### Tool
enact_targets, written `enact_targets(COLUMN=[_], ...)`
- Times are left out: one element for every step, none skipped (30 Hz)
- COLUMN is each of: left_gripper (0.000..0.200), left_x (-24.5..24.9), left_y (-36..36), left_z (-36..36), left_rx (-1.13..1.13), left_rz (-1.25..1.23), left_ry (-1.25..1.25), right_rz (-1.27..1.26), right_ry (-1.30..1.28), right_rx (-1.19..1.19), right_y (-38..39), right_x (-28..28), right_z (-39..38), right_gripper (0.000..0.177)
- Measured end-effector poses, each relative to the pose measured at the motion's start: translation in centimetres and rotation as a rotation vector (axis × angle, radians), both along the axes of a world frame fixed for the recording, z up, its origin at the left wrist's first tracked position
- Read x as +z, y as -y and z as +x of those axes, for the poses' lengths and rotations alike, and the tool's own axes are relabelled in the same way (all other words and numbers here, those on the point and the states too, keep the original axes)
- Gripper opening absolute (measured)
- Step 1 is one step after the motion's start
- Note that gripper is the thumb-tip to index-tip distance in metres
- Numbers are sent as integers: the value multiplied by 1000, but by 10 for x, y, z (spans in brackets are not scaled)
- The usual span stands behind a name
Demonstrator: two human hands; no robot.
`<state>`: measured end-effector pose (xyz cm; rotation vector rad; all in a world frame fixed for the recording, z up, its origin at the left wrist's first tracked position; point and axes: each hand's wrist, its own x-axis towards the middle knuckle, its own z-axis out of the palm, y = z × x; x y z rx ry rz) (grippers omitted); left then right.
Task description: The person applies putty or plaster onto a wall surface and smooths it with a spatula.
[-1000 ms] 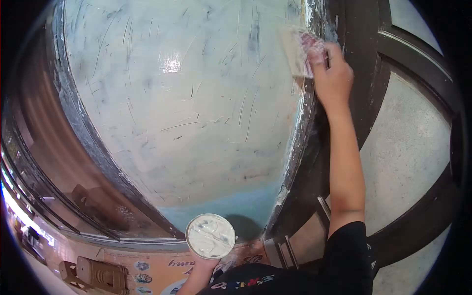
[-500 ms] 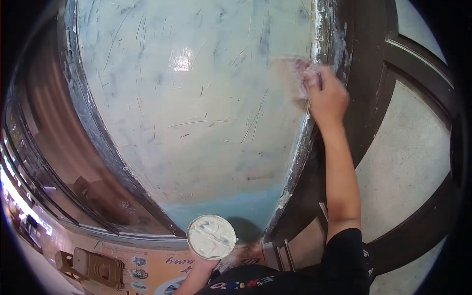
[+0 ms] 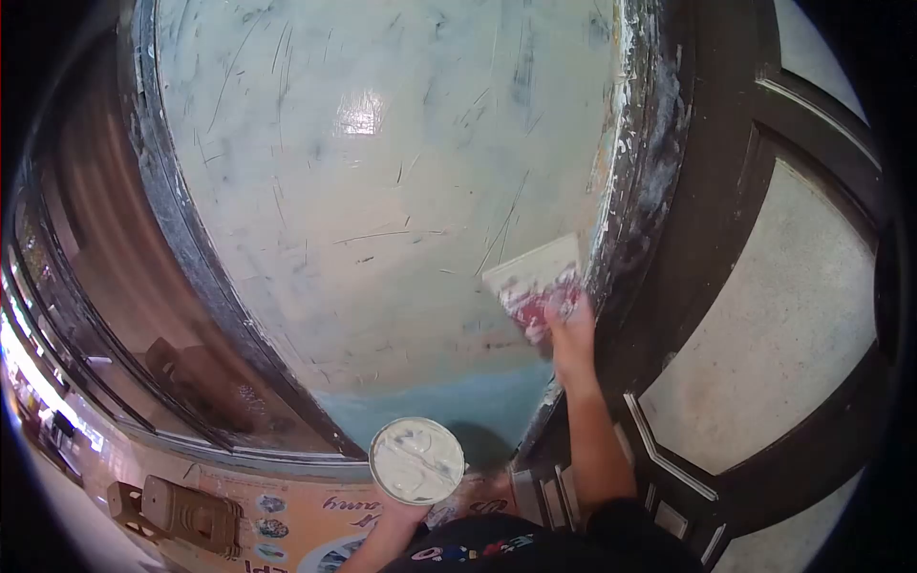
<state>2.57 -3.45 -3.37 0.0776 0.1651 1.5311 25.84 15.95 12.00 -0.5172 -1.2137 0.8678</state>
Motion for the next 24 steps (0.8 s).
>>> enact_targets(left_gripper=[61, 62, 62, 63, 63, 64, 64, 64, 64, 64, 64, 63, 63, 63, 62, 62, 62, 62, 62, 64, 64, 64, 65, 65], left_x=[-2, -8, -11, 1, 3, 3, 3, 3, 2, 2, 2, 3, 1, -3, -6, 9, 9, 8, 9, 16, 17, 18, 19, 17], left_y=[0, 1, 2, 3, 2, 2, 2, 2, 1, 1, 0, -1, -6, -7, -7, -3, -3, -4, -5, -7, -10, -12, -15, -16], left_z=[-2, -4, -5, -3, -2, -1, -2, -3, -2, -3, -5, -7, -12, -17, -20, -18, -21, -24, -26, -26, -26, -29, -32, -36], left_rx=[3, 12, 21, 4, 4, -2, -11, -28, -33, -27, -24, -27, -32, -48, -61, -33, -37, -35, -33, -56, -67, -85, -107, -78], left_rz=[2, -11, -26, -9, -19, -31, -41, -14, -18, -40, -61, -31, -17, -18, -26, -47, -54, -42, -29, -30, -30, -19, -8, -63], left_ry=[-2, -13, -22, 10, 11, -24, -62, -14, -15, -50, -92, -110, -113, -87, -61, -113, -117, -136, -153, -140, -142, -101, -64, -63], right_rz=[-81, -164, -166, -157, -151, -130, -138, -187, -233, -327, -331, -317, -295, -288, -274, -268, -276, -226, -176, -179, -244, -311, -361, -382], right_ry=[-50, -98, -97, -74, -51, -48, -51, -45, -37, 39, 28, -80, -181, -178, -191, -209, -213, -179, -142, -145, -81, -21, -20, -50], right_rx=[101, 201, 202, 160, 118, 92, 88, 54, 21, -73, -81, -43, -1, -2, -3, -4, -8, 21, 48, 40, 27, 12, 0, 2], right_y=[1, 0, -1, -3, -4, -10, -16, -23, -28, -27, -20, -13, -11, -9, -3, 6, 6, -1, -7, -10, -14, -18, -23, -14], right_x=[-20, -29, -25, -17, -9, 0, 5, 7, 5, -9, -35, -65, -78, -77, -74, -68, -56, -31, -15, -12, -11, -14, -44, -72], right_z=[-1, -2, -4, -8, -14, -20, -26, -30, -32, -32, -31, -31, -30, -29, -29, -31, -32, -34, -36, -39, -42, -45, -46, -46], right_gripper=[32, 31, 31, 30, 29, 26, 26, 26, 26, 27, 27, 30, 33, 33, 33, 32, 32, 31, 31, 31, 30, 30, 24, 23])
